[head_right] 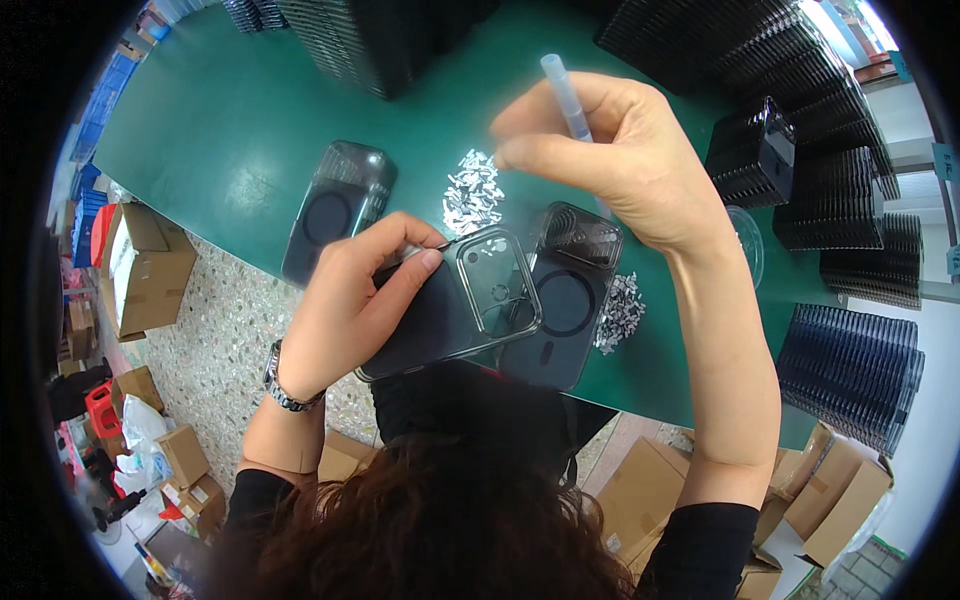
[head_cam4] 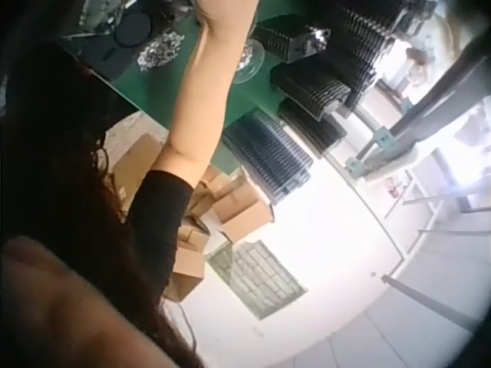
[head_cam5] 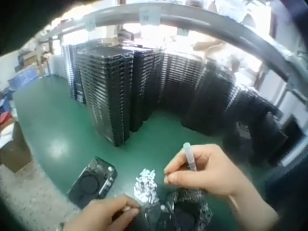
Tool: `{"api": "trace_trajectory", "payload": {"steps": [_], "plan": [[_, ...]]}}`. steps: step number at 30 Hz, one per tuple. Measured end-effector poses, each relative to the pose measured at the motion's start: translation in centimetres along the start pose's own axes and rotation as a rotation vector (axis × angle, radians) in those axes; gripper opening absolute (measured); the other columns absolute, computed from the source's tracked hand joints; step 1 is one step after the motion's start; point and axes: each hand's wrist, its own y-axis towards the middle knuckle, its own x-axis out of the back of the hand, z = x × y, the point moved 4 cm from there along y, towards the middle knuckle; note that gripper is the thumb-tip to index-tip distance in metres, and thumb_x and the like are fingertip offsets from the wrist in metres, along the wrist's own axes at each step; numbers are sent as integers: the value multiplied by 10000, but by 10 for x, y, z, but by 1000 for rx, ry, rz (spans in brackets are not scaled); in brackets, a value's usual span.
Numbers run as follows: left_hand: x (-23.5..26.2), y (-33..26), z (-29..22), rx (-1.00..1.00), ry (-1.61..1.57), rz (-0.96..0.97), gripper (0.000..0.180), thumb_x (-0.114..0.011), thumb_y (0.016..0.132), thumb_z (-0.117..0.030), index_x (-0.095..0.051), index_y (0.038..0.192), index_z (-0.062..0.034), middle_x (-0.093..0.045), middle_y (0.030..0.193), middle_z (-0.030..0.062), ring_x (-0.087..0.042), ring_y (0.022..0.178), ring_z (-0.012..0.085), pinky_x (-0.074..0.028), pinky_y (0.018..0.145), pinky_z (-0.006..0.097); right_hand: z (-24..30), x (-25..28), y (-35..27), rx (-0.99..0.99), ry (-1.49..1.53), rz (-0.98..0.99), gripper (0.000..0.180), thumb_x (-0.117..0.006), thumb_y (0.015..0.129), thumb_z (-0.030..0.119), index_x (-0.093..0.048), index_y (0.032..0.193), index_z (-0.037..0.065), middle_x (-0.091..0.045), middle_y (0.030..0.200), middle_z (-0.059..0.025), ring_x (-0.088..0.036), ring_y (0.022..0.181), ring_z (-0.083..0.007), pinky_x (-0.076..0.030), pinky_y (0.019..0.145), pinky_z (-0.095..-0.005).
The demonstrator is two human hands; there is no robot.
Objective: The person is assembling small components onto clear and black phone cases at a manufacturing workstation.
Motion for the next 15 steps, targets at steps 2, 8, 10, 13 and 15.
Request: {"api": "trace_trajectory", "payload": {"steps": [2, 8, 10, 13, 15], "plan": [[-1, 1, -3, 3, 12, 9, 123, -679, 1010, -74, -686, 1110, -1, -593, 743, 73, -501, 690, 99, -428, 642, 271, 1, -1, -4, 8, -56, 8, 133, -798, 875, 112, -765, 966, 21, -733, 875, -40, -579, 711, -64, -431, 650, -212], [-6, 11, -15, -17, -120, 52, 151, -623, 1076, -135, -675, 1140, -9, -583, 802, 18, -496, 746, 81, -434, 690, 260, 17, -31, -23, 231, -481, 34, 194, -731, 841, 112, -737, 989, -14, -696, 847, -119, -645, 773, -233, -501, 717, -377], [-6, 16, -15, -216, -109, -71, 164, -596, 1081, -167, -634, 1112, -10, -655, 803, 172, -638, 693, 329, -486, 650, 378, 15, -39, -23, 329, -518, 63, 215, -708, 819, 101, -719, 995, -21, -666, 888, -187, -629, 816, -357, -507, 735, -430], [-7, 17, -12, -188, -106, -62, 182, -592, 1086, -183, -637, 1125, -12, -653, 816, 164, -625, 701, 313, -492, 668, 363, 14, -40, -24, 279, -542, 50, 174, -701, 828, 96, -714, 968, -7, -640, 844, -189, -625, 818, -374, -507, 736, -445], [-8, 16, -8, -188, -104, -66, 170, -597, 1081, -172, -637, 1125, -13, -647, 805, 159, -618, 684, 302, -483, 652, 358, 16, -39, -26, 242, -523, 51, 171, -706, 832, 100, -716, 967, -5, -635, 831, -188, -625, 817, -377, -507, 736, -453]]}}
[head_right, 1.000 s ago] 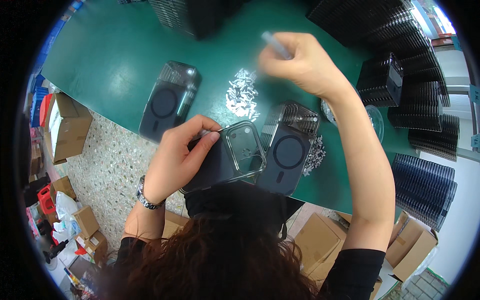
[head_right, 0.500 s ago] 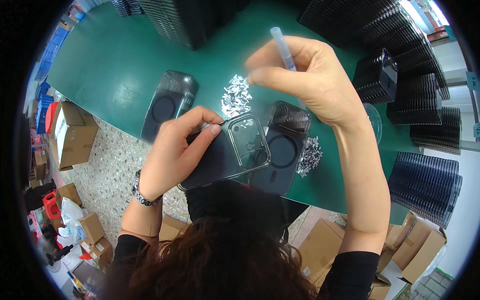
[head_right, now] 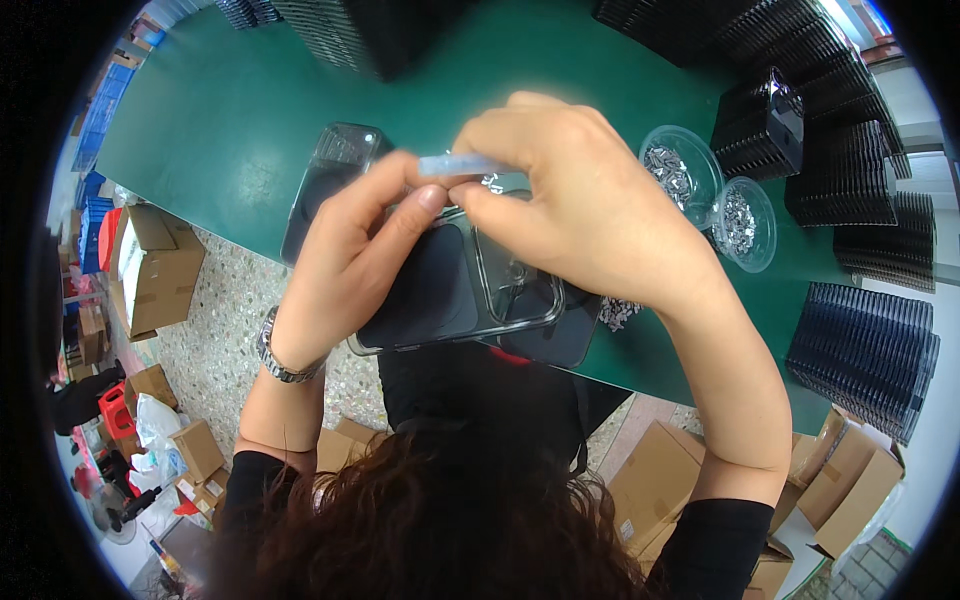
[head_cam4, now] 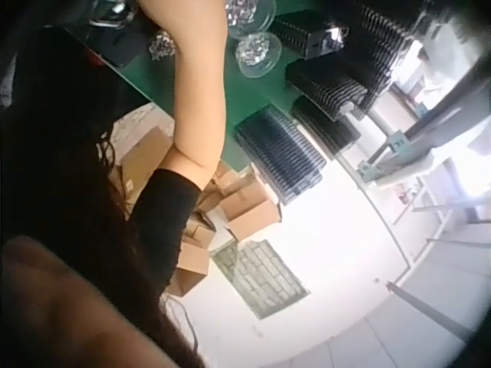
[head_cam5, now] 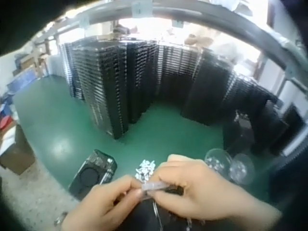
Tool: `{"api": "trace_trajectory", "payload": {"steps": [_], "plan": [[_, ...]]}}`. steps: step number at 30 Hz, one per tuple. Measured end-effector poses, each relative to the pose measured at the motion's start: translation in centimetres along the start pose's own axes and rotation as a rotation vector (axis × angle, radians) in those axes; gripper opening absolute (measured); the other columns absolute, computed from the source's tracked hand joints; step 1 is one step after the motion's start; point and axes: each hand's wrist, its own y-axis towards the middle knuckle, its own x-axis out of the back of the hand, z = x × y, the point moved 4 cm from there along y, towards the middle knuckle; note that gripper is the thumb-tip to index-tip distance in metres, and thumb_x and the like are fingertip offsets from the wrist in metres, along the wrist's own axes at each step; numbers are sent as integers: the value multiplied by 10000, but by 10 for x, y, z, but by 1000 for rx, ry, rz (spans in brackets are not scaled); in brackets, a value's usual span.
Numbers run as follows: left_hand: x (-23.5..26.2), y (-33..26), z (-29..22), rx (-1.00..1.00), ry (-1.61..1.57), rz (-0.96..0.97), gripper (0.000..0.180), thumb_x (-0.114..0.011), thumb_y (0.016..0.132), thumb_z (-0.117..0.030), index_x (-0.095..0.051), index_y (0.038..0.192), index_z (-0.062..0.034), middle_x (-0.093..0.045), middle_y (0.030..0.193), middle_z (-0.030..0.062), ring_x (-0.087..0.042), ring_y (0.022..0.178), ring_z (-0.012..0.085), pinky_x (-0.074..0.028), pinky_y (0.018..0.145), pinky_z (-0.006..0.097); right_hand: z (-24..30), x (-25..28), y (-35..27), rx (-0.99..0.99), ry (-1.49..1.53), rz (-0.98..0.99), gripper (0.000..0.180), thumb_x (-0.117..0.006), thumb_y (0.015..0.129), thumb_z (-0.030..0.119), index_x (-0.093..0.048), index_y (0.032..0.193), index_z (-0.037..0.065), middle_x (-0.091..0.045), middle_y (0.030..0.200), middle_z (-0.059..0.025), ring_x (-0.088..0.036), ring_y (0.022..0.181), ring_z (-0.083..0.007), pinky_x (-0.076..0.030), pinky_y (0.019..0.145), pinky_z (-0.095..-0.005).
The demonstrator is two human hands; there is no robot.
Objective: The person is assembling small components onto clear and black phone cases at a manufacturing workstation.
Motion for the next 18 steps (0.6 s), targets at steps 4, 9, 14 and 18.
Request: {"api": "trace_trajectory", "payload": {"steps": [4, 9, 14, 18], "plan": [[1, -1, 1, -33, 23, 8, 123, -614, 1056, -126, -639, 1107, -16, -616, 729, 138, -580, 598, 263, -442, 587, 341, 4, -2, -1, 42, -150, -12, 145, -720, 841, 105, -707, 938, -2, -643, 815, -168, -630, 825, -375, -516, 738, -473], [1, -4, 4, -29, 29, 12, 101, -638, 1024, -101, -644, 1051, -3, -619, 691, 142, -586, 560, 270, -426, 550, 349, 12, -7, 1, 161, -277, 4, 102, -723, 829, 84, -669, 878, 13, -652, 811, -129, -634, 832, -349, -528, 722, -470], [6, -6, -1, 164, 129, 121, 127, -685, 993, -95, -693, 1073, 4, -660, 753, 53, -516, 673, 72, -433, 603, 270, 12, -5, -2, 276, -261, 29, 123, -735, 795, 52, -641, 868, 21, -648, 818, -105, -632, 828, -329, -531, 698, -455], [1, -8, 4, 75, 165, 84, 97, -679, 992, -83, -692, 1044, -1, -654, 734, 67, -478, 622, 77, -388, 556, 277, 14, -13, -7, 285, -370, 78, 142, -735, 785, 33, -634, 886, 27, -645, 822, -105, -632, 831, -330, -537, 707, -466]]}}
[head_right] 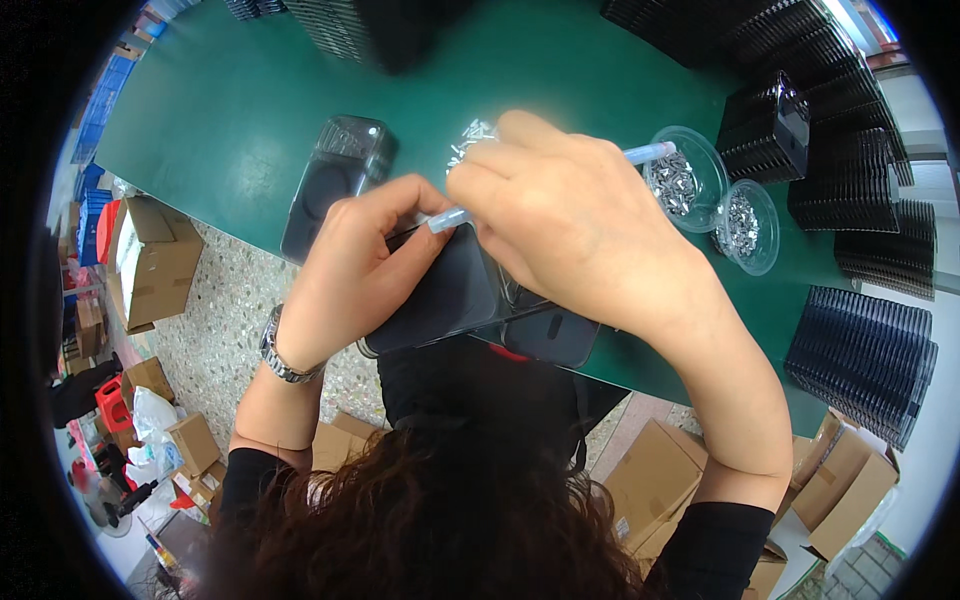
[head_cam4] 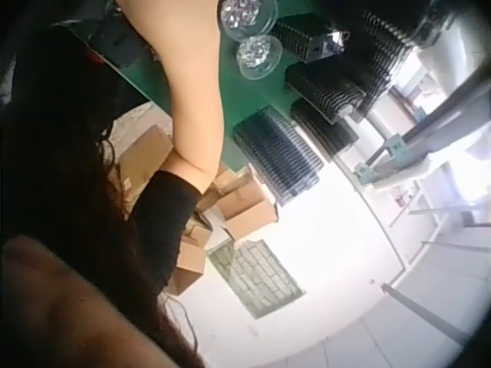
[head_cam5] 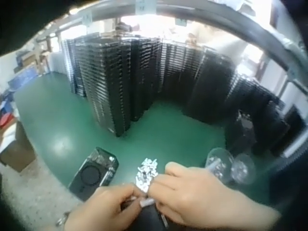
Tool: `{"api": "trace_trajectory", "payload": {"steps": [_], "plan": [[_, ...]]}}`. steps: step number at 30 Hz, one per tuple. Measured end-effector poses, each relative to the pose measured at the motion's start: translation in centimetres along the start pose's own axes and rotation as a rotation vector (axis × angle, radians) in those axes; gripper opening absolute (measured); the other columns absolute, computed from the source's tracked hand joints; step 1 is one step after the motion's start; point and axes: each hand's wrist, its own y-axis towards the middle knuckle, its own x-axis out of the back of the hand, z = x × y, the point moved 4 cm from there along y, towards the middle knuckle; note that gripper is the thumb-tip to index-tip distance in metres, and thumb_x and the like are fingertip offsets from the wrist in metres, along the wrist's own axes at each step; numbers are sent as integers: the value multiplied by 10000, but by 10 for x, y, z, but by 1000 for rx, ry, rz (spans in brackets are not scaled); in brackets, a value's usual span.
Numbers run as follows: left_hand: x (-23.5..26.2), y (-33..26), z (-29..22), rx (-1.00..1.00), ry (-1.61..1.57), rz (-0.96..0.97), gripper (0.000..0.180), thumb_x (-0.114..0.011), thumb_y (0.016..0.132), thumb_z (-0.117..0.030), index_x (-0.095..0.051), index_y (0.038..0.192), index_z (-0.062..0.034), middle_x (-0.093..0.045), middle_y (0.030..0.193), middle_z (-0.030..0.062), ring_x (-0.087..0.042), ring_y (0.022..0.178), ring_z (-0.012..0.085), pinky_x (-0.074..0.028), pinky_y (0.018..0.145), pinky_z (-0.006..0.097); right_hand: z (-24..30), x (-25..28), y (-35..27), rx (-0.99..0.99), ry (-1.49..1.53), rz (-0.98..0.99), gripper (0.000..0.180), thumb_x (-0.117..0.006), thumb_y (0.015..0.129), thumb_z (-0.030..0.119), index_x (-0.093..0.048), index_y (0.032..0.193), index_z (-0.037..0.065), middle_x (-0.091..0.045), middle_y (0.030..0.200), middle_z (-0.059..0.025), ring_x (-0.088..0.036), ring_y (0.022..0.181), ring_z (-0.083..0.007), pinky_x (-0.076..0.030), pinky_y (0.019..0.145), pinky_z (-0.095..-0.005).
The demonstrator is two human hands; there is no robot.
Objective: The person is assembling small components onto clear and black phone cases at a manufacturing workstation.
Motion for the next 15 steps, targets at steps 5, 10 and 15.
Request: {"api": "trace_trajectory", "payload": {"steps": [5, 10, 15], "plan": [[1, 2, -8, -106, 24, -43, 88, -685, 987, -73, -684, 1028, 5, -655, 762, 119, -515, 620, 118, -416, 574, 279, -5, -2, -3, -177, 68, 10, 105, -712, 811, 39, -651, 894, 16, -653, 827, -152, -647, 865, -377, -538, 748, -500], [-5, 5, -6, -121, 24, -49, 89, -682, 984, -65, -671, 1014, 19, -668, 807, 160, -593, 640, 228, -458, 599, 316, -12, -5, -5, -295, 93, 113, 108, -669, 859, 87, -689, 907, -8, -683, 878, -209, -654, 935, -430, -527, 816, -534], [-8, 7, -3, -115, 37, -42, 104, -682, 974, -63, -651, 1007, 31, -677, 846, 185, -622, 698, 336, -484, 641, 353, -16, -13, -4, -353, 140, 111, 129, -688, 868, 120, -698, 918, 2, -684, 872, -211, -655, 923, -428, -529, 810, -521]]}}
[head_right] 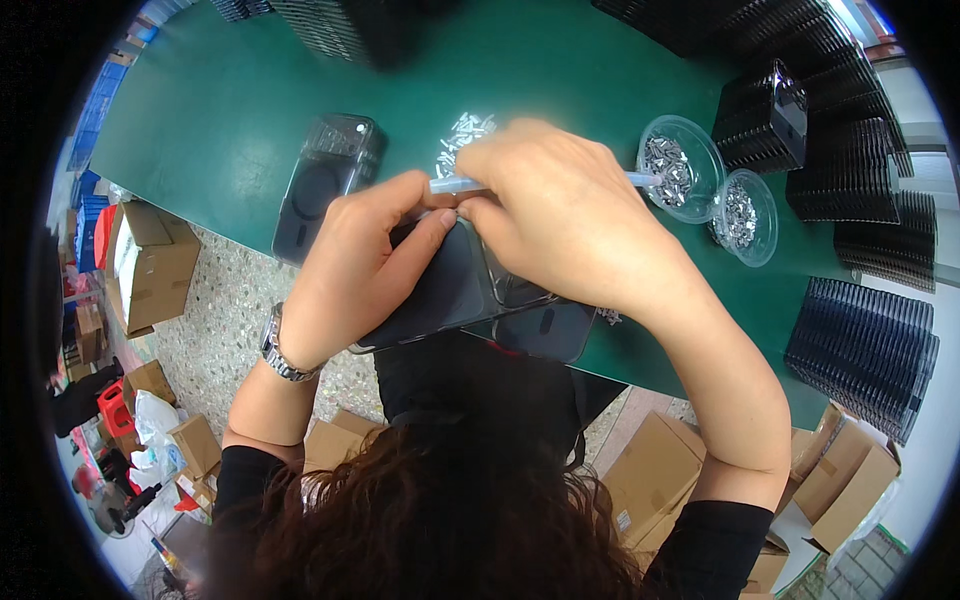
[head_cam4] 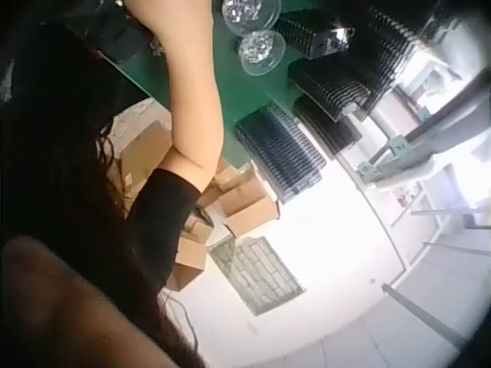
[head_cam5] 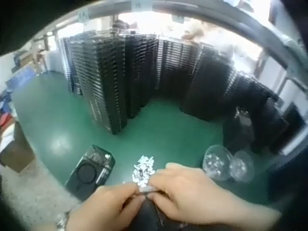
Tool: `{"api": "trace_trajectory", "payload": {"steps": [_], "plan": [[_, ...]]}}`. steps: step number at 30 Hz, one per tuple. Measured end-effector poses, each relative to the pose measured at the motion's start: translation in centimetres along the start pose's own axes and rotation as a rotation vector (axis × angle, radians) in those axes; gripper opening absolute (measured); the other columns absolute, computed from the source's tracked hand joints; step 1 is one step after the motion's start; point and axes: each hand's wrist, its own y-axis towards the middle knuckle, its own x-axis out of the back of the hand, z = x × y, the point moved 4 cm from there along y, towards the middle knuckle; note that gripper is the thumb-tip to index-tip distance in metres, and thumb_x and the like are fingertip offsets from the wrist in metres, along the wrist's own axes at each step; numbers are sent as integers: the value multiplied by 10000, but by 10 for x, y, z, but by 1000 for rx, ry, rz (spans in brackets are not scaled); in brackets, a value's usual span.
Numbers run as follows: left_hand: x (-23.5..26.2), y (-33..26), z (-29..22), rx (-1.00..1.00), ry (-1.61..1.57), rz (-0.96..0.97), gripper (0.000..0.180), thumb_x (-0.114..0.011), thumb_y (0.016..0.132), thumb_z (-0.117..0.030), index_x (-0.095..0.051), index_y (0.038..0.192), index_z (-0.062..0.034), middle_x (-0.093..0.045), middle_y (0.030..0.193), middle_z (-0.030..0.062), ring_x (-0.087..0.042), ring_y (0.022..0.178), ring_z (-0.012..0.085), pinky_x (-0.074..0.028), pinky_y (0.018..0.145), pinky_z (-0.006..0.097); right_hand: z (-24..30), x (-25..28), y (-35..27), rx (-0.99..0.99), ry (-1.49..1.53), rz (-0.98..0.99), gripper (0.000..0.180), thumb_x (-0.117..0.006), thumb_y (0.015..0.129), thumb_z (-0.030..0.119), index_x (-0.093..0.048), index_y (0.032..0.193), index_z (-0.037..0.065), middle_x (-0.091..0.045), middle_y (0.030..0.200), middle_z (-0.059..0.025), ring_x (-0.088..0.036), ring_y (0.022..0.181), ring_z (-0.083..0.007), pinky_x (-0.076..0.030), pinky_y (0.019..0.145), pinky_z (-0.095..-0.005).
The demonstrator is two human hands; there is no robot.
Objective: The person is assembling small components onto clear and black phone cases at a manufacturing workstation.
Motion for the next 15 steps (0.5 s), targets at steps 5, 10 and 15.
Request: {"api": "trace_trajectory", "payload": {"steps": [5, 10, 15], "plan": [[0, 0, -2, 15, 171, 10, 124, -684, 958, -75, -628, 1023, 14, -659, 851, 185, -640, 760, 368, -498, 665, 367, 0, 1, -5, 41, -25, 16, 169, -701, 886, 157, -713, 983, 19, -688, 919, -189, -653, 946, -408, -536, 809, -502], [-3, -1, -6, -24, 204, -4, 103, -683, 954, -84, -621, 989, -9, -644, 843, 177, -654, 788, 378, -516, 686, 401, 11, 3, -21, 180, -310, 0, 196, -690, 930, 163, -688, 1055, 12, -666, 1021, -110, -655, 1040, -298, -571, 783, -448], [-3, 0, -14, -24, 314, -5, 103, -690, 960, -90, -627, 1002, -21, -647, 842, 175, -663, 792, 376, -525, 694, 416, 14, -6, -25, 148, -371, -45, 127, -693, 908, 144, -655, 948, 29, -650, 880, -89, -681, 790, -285, -578, 673, -406]]}}
